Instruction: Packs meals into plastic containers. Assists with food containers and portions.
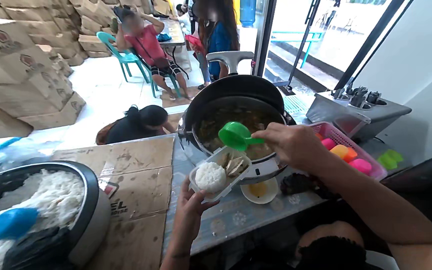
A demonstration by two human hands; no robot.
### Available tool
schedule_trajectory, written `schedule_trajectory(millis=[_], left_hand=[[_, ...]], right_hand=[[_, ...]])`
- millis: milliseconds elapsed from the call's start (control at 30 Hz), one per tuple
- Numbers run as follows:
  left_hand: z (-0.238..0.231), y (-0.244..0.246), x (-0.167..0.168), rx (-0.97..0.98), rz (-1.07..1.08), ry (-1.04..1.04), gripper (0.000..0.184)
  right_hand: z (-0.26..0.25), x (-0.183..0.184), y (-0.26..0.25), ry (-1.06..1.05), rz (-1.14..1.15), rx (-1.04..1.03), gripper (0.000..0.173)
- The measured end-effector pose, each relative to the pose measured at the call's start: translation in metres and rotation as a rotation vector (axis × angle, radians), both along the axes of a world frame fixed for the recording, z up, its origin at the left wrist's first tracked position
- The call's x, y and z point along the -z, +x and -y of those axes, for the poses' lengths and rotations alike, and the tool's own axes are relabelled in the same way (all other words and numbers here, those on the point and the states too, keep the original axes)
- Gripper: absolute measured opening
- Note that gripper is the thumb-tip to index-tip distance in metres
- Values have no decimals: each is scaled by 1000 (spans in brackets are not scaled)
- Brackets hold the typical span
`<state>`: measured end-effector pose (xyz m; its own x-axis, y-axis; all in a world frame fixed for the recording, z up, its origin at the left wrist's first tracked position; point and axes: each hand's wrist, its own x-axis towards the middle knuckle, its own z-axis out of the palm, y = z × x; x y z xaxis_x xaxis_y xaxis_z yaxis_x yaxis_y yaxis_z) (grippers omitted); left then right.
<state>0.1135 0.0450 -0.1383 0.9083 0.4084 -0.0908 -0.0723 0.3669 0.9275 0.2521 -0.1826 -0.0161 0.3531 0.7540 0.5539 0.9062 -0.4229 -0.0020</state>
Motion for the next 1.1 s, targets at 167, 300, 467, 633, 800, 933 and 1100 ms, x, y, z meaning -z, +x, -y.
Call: schedule_trajectory(millis=[167, 300, 467, 633, 800, 933, 1100], left_hand=[[-15, -19, 7, -91, -11, 39, 68], [-37, -45, 15, -195, -67, 85, 71], [-59, -70, 21, -288, -73, 36, 62], [-67, -79, 23, -337, -64, 25, 68], [-65, -78, 21, -327, -58, 8, 60], [-62, -77, 26, -308, -44, -11, 58], [-55, -75, 24, -300, -63, -24, 55]], right_hand=[[0, 18, 46, -127, -233, 256, 29], [-20, 44, 65, -482, -418, 289, 36], [-56, 70, 80, -518, -488, 261, 36], [-87, 82, 89, -434, -572, 244, 32], [-78, 85, 99, -383, -699, 177, 29], [-70, 90, 105, -274, -842, 146, 29], [-72, 107, 112, 41, -1287, 197, 28]])
